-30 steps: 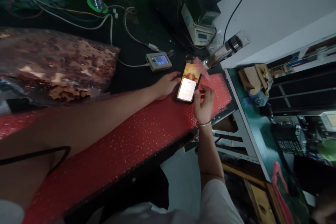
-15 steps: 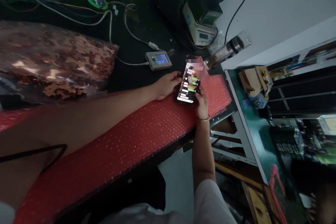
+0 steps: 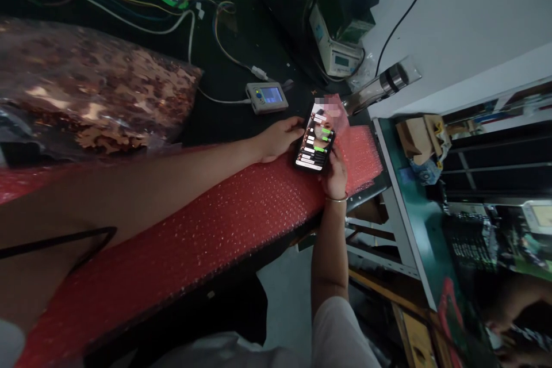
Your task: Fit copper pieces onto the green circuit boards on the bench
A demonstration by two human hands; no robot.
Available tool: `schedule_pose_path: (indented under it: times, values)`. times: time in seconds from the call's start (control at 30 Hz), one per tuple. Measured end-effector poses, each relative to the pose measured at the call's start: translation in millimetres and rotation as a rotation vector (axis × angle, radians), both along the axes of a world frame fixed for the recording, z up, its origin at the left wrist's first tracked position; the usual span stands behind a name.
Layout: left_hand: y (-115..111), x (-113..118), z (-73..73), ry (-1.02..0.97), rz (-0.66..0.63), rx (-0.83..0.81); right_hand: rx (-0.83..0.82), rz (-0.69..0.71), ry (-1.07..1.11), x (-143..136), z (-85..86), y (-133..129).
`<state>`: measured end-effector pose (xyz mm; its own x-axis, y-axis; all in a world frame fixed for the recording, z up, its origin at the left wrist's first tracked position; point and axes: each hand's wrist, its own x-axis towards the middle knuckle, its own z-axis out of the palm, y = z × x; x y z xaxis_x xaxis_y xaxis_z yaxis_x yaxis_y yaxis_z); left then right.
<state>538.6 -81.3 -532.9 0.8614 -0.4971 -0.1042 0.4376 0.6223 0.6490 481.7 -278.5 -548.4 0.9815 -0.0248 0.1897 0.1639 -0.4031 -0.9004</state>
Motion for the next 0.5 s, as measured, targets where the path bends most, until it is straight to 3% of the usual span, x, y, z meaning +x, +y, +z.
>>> schedule_pose_path:
  times: [0.1, 0.27, 0.4, 0.5]
  values:
    - [-1, 0, -1.0, -0.017, 0.003, 0.02, 0.177, -0.009, 0.092, -2, 2.0, -3]
    - [-1, -1, 1.9, -0.162, -0.009, 0.056, 0.107, 0.149, 0.089, -4, 7.9, -4]
    - [5, -5, 10.7, -0.343, -0.157, 0.008, 0.12, 0.132, 0.087, -4, 6.6, -8]
    - [8, -8, 14.4, -0.383, -0.184, -0.002, 0.179, 0.112, 0.079, -4, 5.2, -9]
